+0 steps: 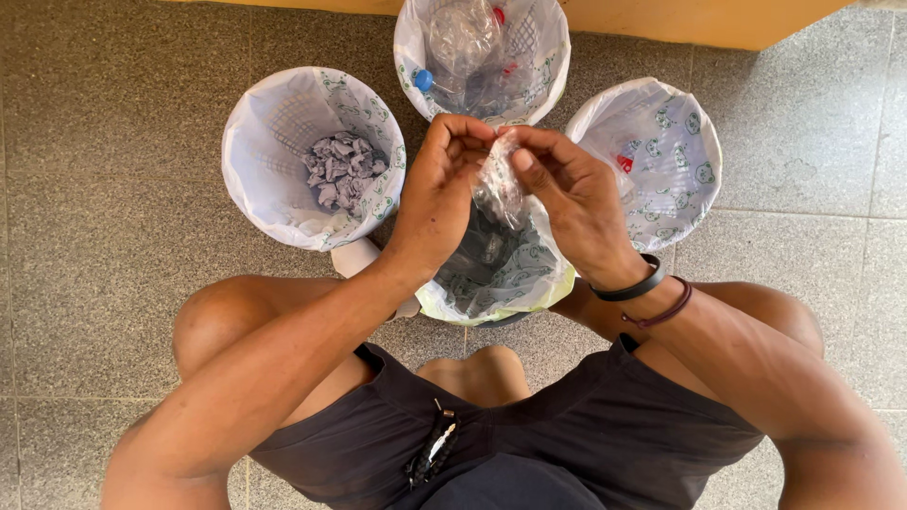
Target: The person sits on the floor and sorts plastic waste by hand. They pick up plastic bags and wrappers from a central bin, unfold and inspect them, then place them into one of three surrounding bins. The process is repeated for multiple items.
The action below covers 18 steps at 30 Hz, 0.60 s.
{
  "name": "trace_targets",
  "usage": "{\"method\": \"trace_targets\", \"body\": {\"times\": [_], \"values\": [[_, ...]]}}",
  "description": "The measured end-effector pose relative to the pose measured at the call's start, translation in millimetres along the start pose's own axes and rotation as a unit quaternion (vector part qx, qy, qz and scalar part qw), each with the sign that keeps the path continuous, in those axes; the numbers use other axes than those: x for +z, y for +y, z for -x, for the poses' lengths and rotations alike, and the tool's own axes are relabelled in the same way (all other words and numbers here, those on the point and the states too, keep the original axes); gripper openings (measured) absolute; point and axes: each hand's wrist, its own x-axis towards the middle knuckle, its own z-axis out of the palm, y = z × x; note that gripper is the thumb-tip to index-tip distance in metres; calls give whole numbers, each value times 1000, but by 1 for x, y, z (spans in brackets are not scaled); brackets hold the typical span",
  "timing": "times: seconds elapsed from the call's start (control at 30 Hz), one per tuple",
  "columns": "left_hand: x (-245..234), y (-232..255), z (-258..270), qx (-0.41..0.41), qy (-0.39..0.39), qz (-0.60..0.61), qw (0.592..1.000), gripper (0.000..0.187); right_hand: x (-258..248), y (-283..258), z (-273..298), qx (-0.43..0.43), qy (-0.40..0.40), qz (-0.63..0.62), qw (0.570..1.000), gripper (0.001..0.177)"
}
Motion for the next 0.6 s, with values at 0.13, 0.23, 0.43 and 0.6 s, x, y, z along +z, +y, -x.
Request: {"method": "trace_targets", "body": {"times": [0.13,0.23,0.43,0.6], "values": [[1,26,-2,-30,34,-51,998,17,-17,-5,-4,-128,8,164,978,17],[-3,56,2,-47,-49,-351,934,34,-39,-10,-3,-299,2,398,867,14],[7,71,9,-15,-124,-230,965,18,-45,-8,0,-508,-68,504,696,40],[-2,61,9,12,-137,-83,987,15,-36,-16,-6,-512,-23,412,753,40]]}}
